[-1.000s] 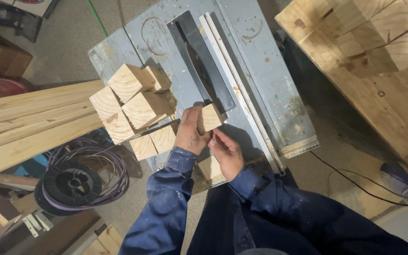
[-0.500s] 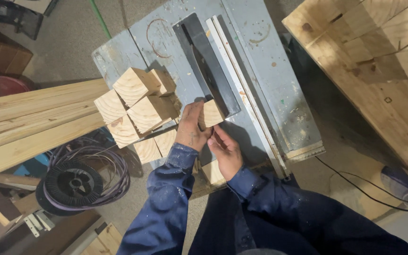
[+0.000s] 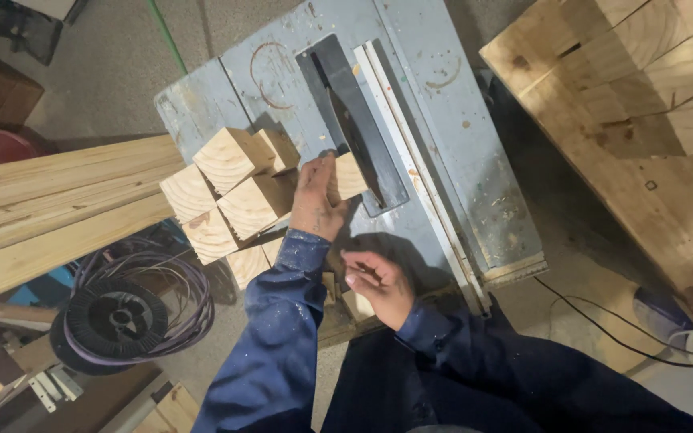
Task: Organizing and inspecting small wooden blocks on a table saw and workbench
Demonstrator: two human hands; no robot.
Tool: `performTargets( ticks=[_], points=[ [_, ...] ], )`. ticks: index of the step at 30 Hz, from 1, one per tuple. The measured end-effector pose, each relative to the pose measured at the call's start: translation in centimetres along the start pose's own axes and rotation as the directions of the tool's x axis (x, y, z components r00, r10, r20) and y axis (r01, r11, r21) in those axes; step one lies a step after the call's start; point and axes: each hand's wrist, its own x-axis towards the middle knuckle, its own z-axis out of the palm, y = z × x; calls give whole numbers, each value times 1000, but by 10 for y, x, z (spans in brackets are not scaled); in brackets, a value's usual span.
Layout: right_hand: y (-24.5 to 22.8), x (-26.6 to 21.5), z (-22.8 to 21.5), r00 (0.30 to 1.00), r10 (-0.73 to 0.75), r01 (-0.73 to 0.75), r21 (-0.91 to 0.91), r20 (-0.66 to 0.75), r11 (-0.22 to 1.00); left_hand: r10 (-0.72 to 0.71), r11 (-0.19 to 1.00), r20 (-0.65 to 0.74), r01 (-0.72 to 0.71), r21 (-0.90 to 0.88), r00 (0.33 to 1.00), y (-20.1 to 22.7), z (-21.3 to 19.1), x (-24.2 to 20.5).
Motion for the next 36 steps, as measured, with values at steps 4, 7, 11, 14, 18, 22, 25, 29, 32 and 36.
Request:
performTargets(
  ticks=[4, 7, 11, 14, 18, 22, 25, 29, 32, 36],
  points=[
    [4, -5, -9, 999, 3, 0, -60, 51, 998, 27, 999, -17, -28, -31, 999, -10, -2, 19],
    [-3, -13, -12, 993, 48, -29, -173, 107, 984, -3, 999, -10, 3, 34, 1000, -1, -9, 37],
    [24, -22, -29, 964, 93, -8, -324, 248, 946, -78, 996, -83, 81, 34, 993, 2, -2, 34],
    [-8, -30, -28, 920, 90, 97, -442, 382, 892, -20, 999, -139, 24, 26, 990, 61, -32, 11],
    [-44, -49, -32, 928, 118, 86, -510, 354, 856, 27, 988, -191, -56, -146, 981, 102, -53, -56],
    [-40, -60, -58, 954, -25, 108, -265, 300, 958, -123, 888, -164, 35, -458, 979, 137, -57, -126],
    [-52, -71, -74, 979, -182, 175, 77, 94, 982, -21, 796, -100, -44, -603, 995, 145, -47, -168],
    [-90, -122, -71, 949, -195, 263, -280, 248, 923, 138, 830, 30, -99, -549, 990, 153, -22, -208],
    [-86, -155, -92, 986, -43, 113, -459, 160, 881, 135, 781, 147, -14, -624, 980, 161, -11, -222],
    [-86, -176, -121, 986, 20, 6, -152, 167, 988, 69, 865, 334, 110, -490, 940, 175, 3, -221]
  ],
)
